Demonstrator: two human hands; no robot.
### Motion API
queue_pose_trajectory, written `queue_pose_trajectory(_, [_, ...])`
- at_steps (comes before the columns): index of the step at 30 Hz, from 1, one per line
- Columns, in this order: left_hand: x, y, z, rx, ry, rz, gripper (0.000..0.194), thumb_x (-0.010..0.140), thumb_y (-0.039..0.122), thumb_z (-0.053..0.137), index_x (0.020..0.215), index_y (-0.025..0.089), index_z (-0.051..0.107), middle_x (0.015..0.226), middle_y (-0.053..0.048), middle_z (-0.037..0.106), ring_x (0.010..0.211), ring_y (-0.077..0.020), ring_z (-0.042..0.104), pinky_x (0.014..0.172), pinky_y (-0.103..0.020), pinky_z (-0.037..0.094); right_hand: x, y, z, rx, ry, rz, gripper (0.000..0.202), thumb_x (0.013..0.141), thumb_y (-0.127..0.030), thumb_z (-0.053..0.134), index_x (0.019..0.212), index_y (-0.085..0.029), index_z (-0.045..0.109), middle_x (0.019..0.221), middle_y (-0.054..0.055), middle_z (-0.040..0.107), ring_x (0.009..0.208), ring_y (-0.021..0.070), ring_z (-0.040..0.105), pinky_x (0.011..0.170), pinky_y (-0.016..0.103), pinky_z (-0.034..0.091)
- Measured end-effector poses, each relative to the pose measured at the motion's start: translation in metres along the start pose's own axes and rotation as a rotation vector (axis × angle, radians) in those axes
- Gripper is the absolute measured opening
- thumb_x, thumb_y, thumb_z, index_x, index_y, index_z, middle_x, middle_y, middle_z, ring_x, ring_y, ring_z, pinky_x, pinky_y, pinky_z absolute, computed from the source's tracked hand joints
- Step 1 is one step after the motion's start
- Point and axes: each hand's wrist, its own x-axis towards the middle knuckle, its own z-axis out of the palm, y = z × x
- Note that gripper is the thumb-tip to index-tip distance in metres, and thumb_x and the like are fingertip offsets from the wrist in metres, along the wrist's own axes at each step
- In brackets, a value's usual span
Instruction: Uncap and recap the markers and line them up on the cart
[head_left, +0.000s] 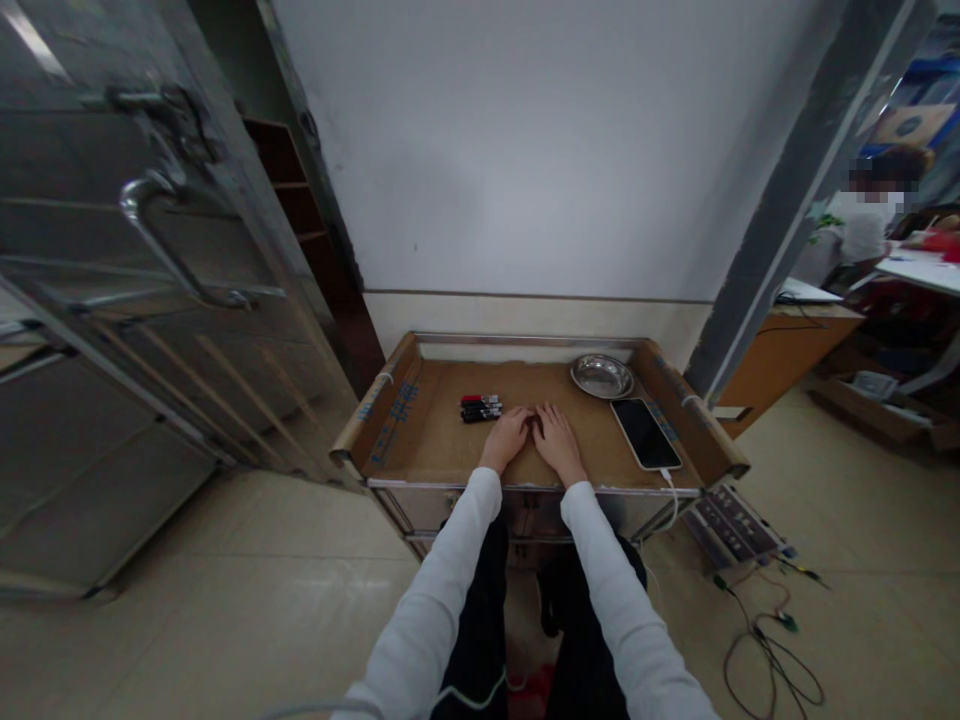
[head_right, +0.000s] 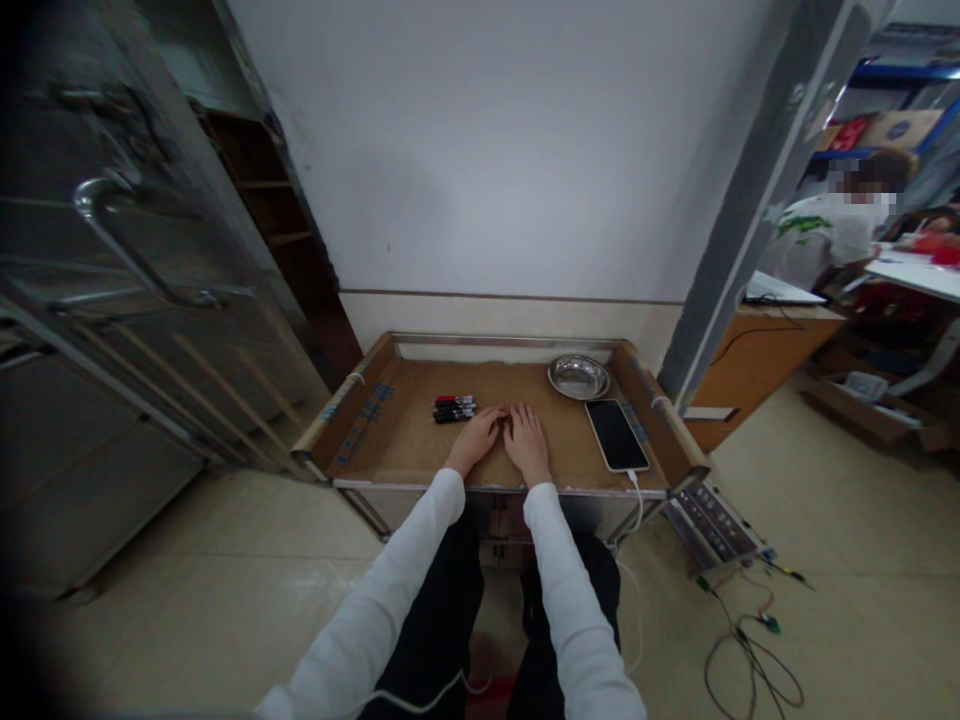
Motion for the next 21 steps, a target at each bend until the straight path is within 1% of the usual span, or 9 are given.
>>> queue_pose_trajectory(12, [-0.004,0.003,-0.003,-0.059,-0.028,-0.022,0.037,0.085,0.007,0.038,0.114,0.017,0.058,0.123,-0.009,0.058,0.116,-0.0169,0.053,0.104,-0.036,0.041,-0.001,0.0,-0.001,0.045,0.02,0.0,0.045,0.092,-0.024,0.034,0.132,-0.01,0.049,0.14,0.016,0.045,0.135,0.0233,0.035,0.11,0.044,0.028])
queue_pose_trajectory(17, [-0.021,0.009,-0.008,-0.059,-0.022,-0.005,0.034,0.084,0.008,0.041,0.113,0.017,0.057,0.126,-0.01,0.055,0.119,-0.0179,0.052,0.104,-0.037,0.041,-0.003,0.001,-0.003,0.055,0.011,0.001,0.043,0.092,-0.023,0.034,0.129,-0.01,0.051,0.14,0.015,0.046,0.134,0.0225,0.036,0.11,0.042,0.029])
queue_pose_trajectory(19, [-0.03,0.01,-0.012,-0.079,-0.022,0.019,0.031,0.085,0.008,0.041,0.11,0.018,0.058,0.121,-0.009,0.058,0.117,-0.0171,0.053,0.102,-0.035,0.042,-0.006,0.0,-0.005,0.054,-0.002,-0.003,0.044,0.092,-0.023,0.033,0.13,-0.01,0.051,0.14,0.015,0.045,0.135,0.0223,0.035,0.11,0.042,0.029])
queue_pose_trajectory(21, [-0.037,0.009,-0.018,-0.108,0.016,-0.001,0.03,0.085,0.009,0.041,0.109,0.019,0.057,0.112,-0.007,0.062,0.109,-0.0161,0.057,0.097,-0.033,0.046,-0.014,-0.001,-0.008,0.049,-0.016,-0.015,0.045,0.092,-0.025,0.033,0.132,-0.012,0.049,0.142,0.014,0.043,0.136,0.0222,0.033,0.111,0.043,0.028])
